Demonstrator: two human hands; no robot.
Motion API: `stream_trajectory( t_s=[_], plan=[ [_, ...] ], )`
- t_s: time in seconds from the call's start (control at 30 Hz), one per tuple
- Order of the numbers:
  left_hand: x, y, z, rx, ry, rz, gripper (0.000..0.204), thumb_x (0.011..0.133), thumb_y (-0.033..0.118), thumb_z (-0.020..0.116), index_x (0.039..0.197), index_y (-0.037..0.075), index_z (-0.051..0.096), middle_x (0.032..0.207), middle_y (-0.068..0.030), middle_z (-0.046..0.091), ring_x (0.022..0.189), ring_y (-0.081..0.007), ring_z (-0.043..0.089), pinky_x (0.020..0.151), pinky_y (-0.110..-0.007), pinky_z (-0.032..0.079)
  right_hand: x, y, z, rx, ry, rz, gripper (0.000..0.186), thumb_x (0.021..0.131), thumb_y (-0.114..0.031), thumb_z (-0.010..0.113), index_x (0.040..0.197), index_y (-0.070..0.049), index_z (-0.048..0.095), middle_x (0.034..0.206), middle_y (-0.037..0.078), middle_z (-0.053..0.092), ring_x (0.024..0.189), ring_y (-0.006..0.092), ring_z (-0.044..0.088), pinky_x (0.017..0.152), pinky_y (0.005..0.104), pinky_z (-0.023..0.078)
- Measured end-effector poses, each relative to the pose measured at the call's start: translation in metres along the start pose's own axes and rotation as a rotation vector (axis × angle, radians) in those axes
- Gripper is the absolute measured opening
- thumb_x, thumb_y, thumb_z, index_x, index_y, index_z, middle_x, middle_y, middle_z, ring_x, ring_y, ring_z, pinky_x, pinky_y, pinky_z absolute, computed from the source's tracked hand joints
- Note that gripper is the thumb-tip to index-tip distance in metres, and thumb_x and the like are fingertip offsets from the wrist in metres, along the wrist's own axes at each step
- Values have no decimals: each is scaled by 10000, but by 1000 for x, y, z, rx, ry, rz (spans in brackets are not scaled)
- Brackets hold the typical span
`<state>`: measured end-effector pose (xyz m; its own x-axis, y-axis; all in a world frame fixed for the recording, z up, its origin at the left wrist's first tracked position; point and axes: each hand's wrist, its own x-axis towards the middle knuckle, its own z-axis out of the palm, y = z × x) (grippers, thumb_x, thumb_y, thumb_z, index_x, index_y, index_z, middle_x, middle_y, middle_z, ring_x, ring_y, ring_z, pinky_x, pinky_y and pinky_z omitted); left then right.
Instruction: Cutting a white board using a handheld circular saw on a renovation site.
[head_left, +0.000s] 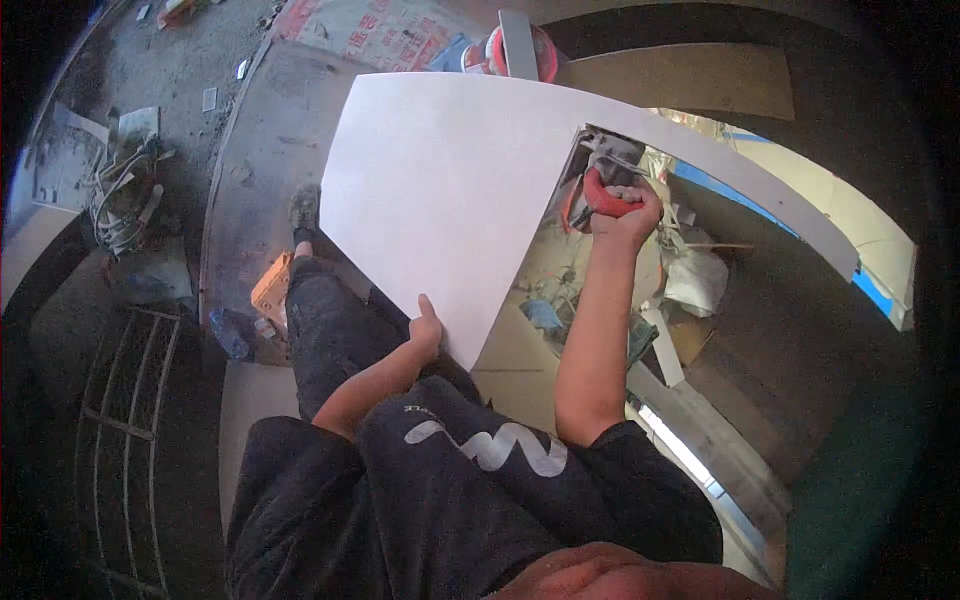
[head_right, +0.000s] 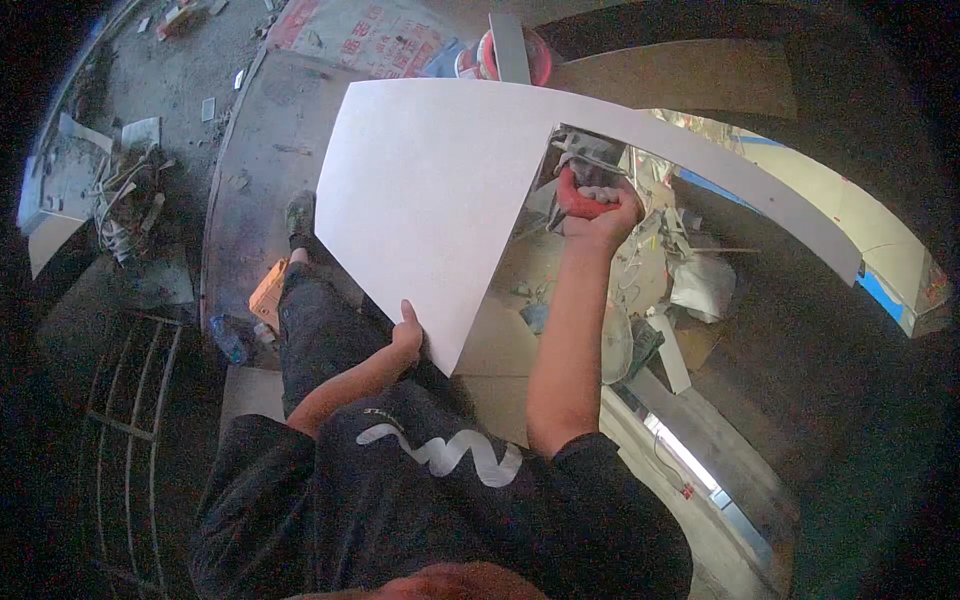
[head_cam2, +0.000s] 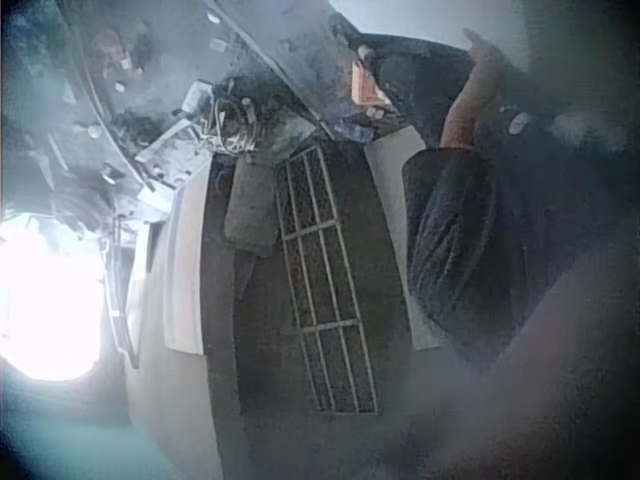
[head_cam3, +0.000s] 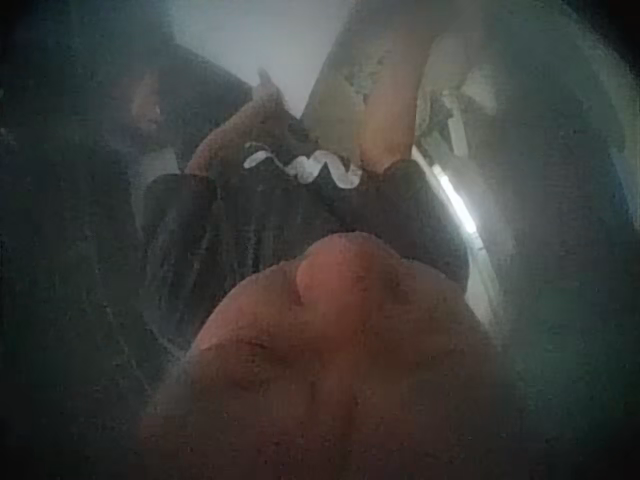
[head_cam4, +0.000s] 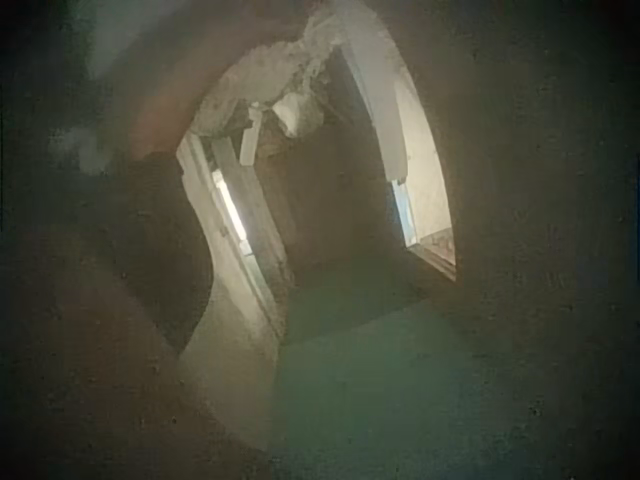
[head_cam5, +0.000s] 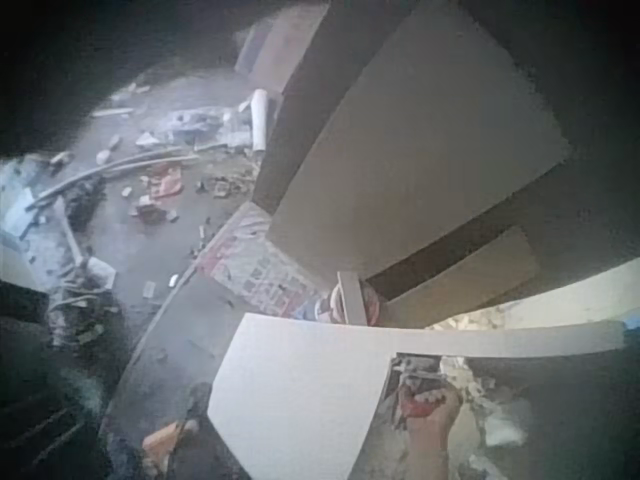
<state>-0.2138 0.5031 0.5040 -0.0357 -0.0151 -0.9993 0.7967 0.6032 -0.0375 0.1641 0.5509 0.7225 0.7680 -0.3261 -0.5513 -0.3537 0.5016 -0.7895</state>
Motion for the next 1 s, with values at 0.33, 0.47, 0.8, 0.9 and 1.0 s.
stream_trajectory(
  t_s=[0.33,0.47,0.8,0.9,1.0],
  plan=[
    [0,8,0,56,-29,-82,1073,939,779,285,1244,-222,527,1269,-336,604,1217,-437,570,1018,-464,435,24,-40,-62,-136,-176,-84,66,890,-161,542,916,-131,595,641,-54,453,528,108,443,609,328,498],
    [1,5,-1,4,-23,-94,1079,932,789,299,1265,-213,519,1276,-322,604,1197,-415,588,996,-465,452,17,-79,-77,-553,-238,80,336,909,-137,497,1219,-83,615,726,-53,486,559,89,442,583,267,472],
    [5,5,-1,-60,-110,-145,1064,937,783,302,1285,-199,518,1282,-298,612,1177,-389,608,987,-452,467,29,-75,-77,-171,-325,42,629,1020,-606,335,1131,-52,610,737,-10,510,626,133,486,654,321,509],
    [13,-2,6,-17,-78,-61,1058,940,778,307,1288,-200,515,1291,-299,607,1185,-398,602,992,-451,466,40,-62,-69,-148,-257,-77,646,1026,-609,280,1075,-52,603,701,-4,498,622,133,484,699,389,543],
    [21,-13,6,-58,-62,-72,1056,944,773,305,1290,-203,510,1298,-306,601,1202,-412,588,1007,-454,456,29,-42,-47,-111,-180,-52,665,1016,-611,248,1034,-35,581,691,-1,500,591,129,498,700,375,561]
  ],
)
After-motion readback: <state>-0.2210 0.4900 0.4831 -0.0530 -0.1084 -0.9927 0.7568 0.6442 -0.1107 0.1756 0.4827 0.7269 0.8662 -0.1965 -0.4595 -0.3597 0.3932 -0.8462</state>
